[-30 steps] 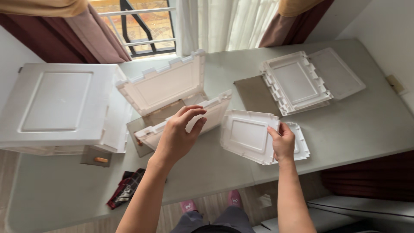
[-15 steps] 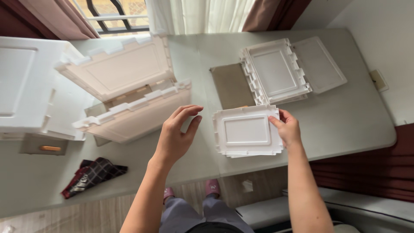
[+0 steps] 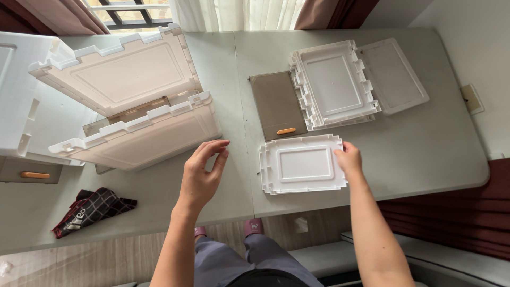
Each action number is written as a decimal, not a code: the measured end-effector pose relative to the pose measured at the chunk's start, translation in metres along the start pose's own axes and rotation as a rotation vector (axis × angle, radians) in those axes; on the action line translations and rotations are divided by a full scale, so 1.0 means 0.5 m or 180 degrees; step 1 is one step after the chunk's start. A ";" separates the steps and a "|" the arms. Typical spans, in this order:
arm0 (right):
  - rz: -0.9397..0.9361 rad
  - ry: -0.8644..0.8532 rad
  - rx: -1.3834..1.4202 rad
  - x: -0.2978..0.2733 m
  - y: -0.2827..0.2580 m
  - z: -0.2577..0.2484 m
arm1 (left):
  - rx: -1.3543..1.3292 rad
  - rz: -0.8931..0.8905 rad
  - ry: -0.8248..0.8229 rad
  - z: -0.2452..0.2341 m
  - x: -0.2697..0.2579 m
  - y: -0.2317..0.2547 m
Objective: The person assembles two white plastic storage boxes by interlocking their side panels and securing the lids. They repeatedly open and close the boxes to test the fit, then stack them and handle additional folded boxes on the table.
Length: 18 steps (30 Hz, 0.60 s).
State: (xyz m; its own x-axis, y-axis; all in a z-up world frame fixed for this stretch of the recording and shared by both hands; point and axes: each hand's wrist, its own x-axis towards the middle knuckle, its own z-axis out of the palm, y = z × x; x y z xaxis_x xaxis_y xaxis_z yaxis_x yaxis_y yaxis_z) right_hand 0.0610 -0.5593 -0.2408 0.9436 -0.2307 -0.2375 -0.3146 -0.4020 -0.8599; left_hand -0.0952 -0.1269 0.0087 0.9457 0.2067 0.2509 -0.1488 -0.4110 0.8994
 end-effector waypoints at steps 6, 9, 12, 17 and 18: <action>-0.0671 -0.0159 -0.1296 -0.002 0.034 0.051 | 0.0039 -0.0087 0.0091 -0.001 -0.001 -0.009; -0.0349 -0.0274 -0.1137 -0.012 0.031 0.062 | 0.0069 -0.0147 0.0113 -0.009 -0.003 -0.016; 0.0020 -0.0220 -0.0963 -0.025 0.002 0.065 | 0.0111 -0.0374 0.0104 -0.022 -0.001 -0.021; 0.0103 0.0158 -0.1023 -0.046 -0.069 0.079 | 0.0107 -0.0020 0.0178 -0.058 0.014 -0.019; 0.0097 0.0259 -0.0965 -0.049 -0.083 0.087 | 0.0087 -0.0071 0.0182 -0.068 0.018 -0.018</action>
State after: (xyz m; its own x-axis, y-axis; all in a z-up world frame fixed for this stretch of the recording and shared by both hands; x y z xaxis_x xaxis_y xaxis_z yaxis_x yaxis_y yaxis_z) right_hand 0.0554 -0.4984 -0.2190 0.9259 -0.3117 -0.2135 -0.3704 -0.6370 -0.6760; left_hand -0.0951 -0.0912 0.0151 0.9305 0.2661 0.2517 -0.1193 -0.4297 0.8951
